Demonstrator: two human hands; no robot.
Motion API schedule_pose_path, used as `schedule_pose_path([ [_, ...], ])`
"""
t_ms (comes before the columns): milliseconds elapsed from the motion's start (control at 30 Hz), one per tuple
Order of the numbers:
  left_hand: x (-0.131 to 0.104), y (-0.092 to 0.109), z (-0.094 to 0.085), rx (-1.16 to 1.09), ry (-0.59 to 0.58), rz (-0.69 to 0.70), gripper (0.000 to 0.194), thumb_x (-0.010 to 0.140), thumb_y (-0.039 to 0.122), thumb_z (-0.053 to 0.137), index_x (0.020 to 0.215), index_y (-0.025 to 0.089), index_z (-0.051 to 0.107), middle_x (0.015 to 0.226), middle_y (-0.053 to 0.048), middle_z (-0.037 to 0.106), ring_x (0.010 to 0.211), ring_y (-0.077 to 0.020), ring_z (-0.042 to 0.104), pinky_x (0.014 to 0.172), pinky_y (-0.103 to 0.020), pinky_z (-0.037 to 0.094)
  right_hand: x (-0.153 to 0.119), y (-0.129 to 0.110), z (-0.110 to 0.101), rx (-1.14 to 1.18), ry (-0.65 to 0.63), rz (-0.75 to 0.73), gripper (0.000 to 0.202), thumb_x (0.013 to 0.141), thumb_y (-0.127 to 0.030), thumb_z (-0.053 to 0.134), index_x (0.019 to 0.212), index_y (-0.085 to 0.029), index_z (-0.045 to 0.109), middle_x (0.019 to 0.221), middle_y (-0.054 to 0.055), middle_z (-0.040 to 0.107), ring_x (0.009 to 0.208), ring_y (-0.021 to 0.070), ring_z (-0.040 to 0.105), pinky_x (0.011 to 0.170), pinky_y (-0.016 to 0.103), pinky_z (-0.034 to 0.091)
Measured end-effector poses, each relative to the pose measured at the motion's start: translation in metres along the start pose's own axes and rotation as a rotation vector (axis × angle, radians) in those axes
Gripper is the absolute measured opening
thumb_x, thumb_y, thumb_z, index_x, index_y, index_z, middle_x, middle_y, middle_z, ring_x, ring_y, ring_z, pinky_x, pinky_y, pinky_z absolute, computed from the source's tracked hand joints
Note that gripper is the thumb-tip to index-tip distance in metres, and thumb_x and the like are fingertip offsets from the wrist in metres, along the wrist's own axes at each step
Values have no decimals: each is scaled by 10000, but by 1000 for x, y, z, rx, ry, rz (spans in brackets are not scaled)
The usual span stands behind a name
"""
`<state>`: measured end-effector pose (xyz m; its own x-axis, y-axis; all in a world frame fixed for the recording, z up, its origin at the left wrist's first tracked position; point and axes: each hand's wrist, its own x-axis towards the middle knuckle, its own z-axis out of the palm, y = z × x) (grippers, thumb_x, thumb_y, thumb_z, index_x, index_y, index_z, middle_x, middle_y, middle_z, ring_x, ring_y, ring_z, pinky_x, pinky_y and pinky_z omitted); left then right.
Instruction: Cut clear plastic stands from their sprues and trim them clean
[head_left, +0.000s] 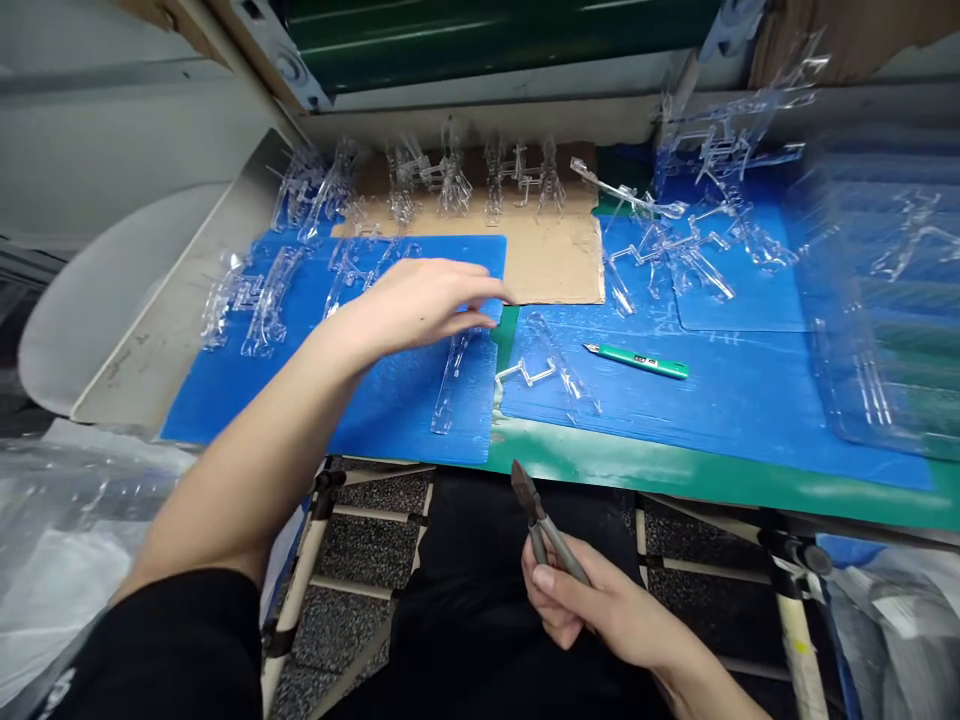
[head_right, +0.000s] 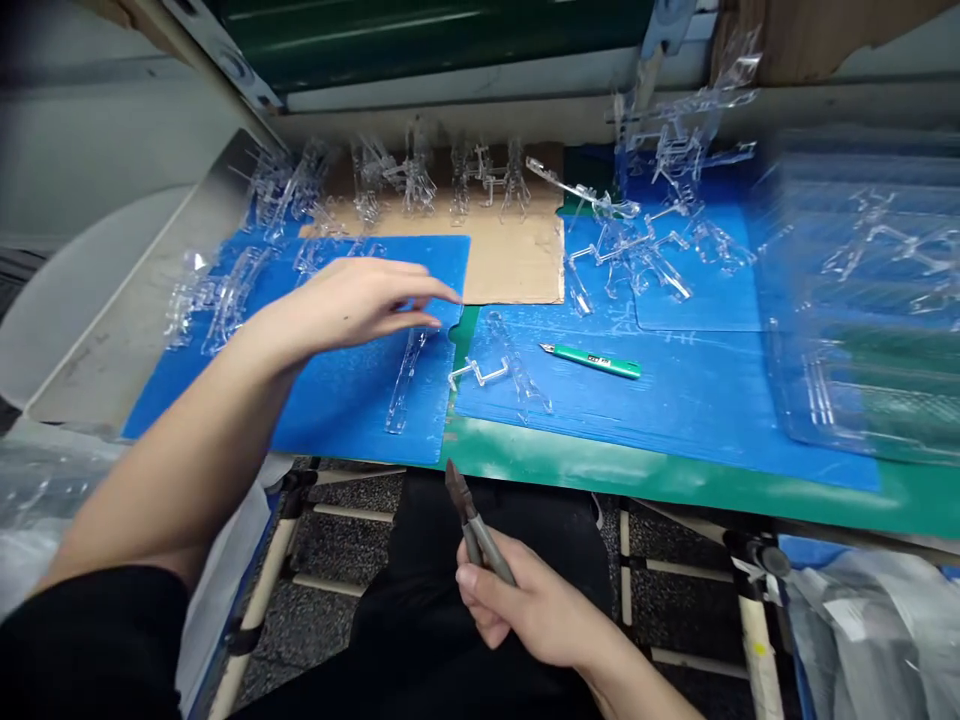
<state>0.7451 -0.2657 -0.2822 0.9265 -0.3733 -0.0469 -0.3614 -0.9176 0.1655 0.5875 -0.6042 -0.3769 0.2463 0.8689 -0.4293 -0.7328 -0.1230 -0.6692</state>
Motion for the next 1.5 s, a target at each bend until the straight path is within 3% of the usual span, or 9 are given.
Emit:
schedule_pose_path([
  [167, 90, 62, 6, 178, -416, 413, 348, 958, 254, 738, 1279, 358, 823, 1186, -22, 836, 1032, -243, 749, 725, -307, 433, -7, -5, -6, -32, 71, -60, 530, 1035, -701, 693, 1010, -203, 516, 801, -55, 444, 668, 86, 444, 622, 229, 437],
  [300, 107, 89, 17, 276, -548, 434, 247, 896, 150, 703, 1059, 258, 854, 1055, -60, 841, 883, -230, 724, 655, -322, 387, -15, -3, -9, -40, 106, -98, 507, 1061, -692, 657, 1016, -209, 511, 804, -55, 432, 685, 97, 420, 638, 243, 417],
  [433, 78, 77, -16, 145, -397, 308, 70, 851, 156, 794, 803, 207, 789, 802, -39, 781, 709, -196, 669, 653, -313, 375, -21, 3, -11, -143, 130, -95, 457, 1098, -668, 605, 1041, -221, 529, 830, -37, 469, 733, 128, 446, 688, 273, 428],
  [567, 20, 61, -38, -354, -161, 31, 291, 851, 298, 903, 665, 193, 706, 564, 13, 633, 557, -150, 619, 631, -288, 426, -15, -4, -7, -324, 205, -93, 445, 1104, -687, 568, 1104, -242, 557, 953, -4, 529, 824, 164, 483, 764, 305, 440],
  [633, -10, 62, -27, -657, -123, -136, 370, 880, 416, 896, 667, 184, 703, 565, 0, 659, 525, -136, 627, 588, -266, 455, -8, -13, -3, -421, 227, -78, 439, 1112, -692, 540, 1121, -253, 556, 998, 3, 551, 876, 183, 496, 809, 322, 437],
  [767, -55, 73, 24, -1175, -130, -386, 433, 839, 519, 927, 739, 151, 723, 617, -40, 722, 492, -110, 619, 475, -208, 437, 5, -28, 10, -585, 244, -48, 402, 1137, -668, 489, 1129, -268, 533, 1018, -2, 559, 941, 207, 499, 871, 352, 405],
  [933, -84, 82, 75, -1462, -6, -461, 421, 801, 443, 980, 727, 132, 706, 610, -37, 727, 488, -96, 643, 451, -163, 455, 11, -32, 25, -651, 252, 24, 383, 1138, -656, 485, 1138, -276, 529, 1111, 13, 597, 1015, 232, 531, 936, 387, 413],
  [1100, -99, 76, 88, -1599, 89, -469, 403, 774, 395, 1019, 733, 127, 722, 613, -37, 741, 462, -111, 662, 445, -169, 499, 11, -31, 32, -671, 264, 60, 363, 1140, -638, 494, 1138, -277, 540, 1114, 13, 617, 1031, 241, 557, 957, 406, 419],
  [1500, -105, 74, 90, -1595, 39, -470, 423, 762, 436, 1037, 754, 132, 742, 615, -49, 742, 481, -120, 677, 459, -173, 508, 11, -28, 27, -615, 240, 56, 354, 1131, -612, 533, 1123, -259, 548, 1121, 30, 639, 1029, 245, 572, 949, 413, 430],
])
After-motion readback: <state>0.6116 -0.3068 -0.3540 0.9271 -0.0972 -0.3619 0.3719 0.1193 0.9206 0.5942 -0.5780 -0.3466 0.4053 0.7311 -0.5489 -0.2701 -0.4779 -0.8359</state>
